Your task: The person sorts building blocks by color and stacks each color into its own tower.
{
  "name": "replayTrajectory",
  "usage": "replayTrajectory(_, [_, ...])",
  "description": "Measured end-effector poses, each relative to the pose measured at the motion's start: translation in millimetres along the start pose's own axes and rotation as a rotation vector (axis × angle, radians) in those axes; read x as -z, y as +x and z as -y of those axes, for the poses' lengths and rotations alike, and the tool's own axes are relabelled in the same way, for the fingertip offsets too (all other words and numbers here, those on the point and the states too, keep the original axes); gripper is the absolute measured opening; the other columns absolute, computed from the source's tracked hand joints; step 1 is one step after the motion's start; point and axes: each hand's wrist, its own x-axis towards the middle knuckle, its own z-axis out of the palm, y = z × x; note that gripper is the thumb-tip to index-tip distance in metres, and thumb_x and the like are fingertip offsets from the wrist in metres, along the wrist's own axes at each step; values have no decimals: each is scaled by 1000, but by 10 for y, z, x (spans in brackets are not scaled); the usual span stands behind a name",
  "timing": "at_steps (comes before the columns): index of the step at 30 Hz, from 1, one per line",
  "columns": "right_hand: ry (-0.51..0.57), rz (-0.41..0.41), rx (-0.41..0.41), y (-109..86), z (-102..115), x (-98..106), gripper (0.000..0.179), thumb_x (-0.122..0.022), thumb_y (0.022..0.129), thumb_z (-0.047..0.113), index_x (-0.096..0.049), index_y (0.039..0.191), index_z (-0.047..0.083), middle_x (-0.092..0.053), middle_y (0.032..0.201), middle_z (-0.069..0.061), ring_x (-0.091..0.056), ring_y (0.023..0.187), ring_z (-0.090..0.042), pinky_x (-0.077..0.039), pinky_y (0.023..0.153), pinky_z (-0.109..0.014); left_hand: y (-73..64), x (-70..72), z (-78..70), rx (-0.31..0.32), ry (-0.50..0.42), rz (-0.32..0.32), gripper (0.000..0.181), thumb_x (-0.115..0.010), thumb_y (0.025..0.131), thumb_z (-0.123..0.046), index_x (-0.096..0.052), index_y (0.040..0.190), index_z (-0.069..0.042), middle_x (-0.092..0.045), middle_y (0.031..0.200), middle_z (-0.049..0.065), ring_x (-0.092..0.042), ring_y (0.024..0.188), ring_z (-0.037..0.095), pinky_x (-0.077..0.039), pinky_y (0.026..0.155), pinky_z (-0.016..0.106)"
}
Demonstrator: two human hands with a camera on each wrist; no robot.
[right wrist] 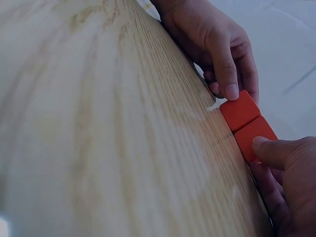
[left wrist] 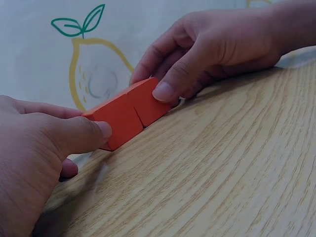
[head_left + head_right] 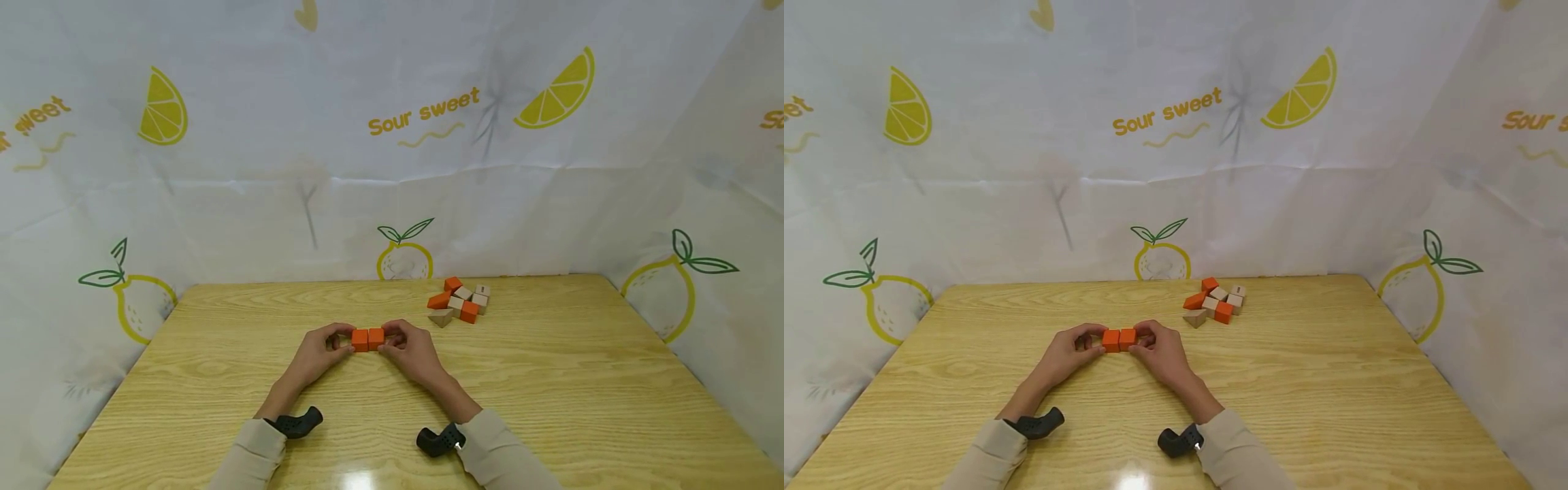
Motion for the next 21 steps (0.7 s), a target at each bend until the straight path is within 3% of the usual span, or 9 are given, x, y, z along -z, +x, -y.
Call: replayTrajectory(21, [-21, 8, -1, -3, -14, -5, 32, -74, 84, 9, -63, 114, 4, -67, 101, -8, -63, 76, -14, -51, 67, -25, 1, 4, -4, 6, -12, 5, 35, -75, 85, -21, -66, 117, -13, -57, 78, -3, -49, 68, 16, -41, 61, 29])
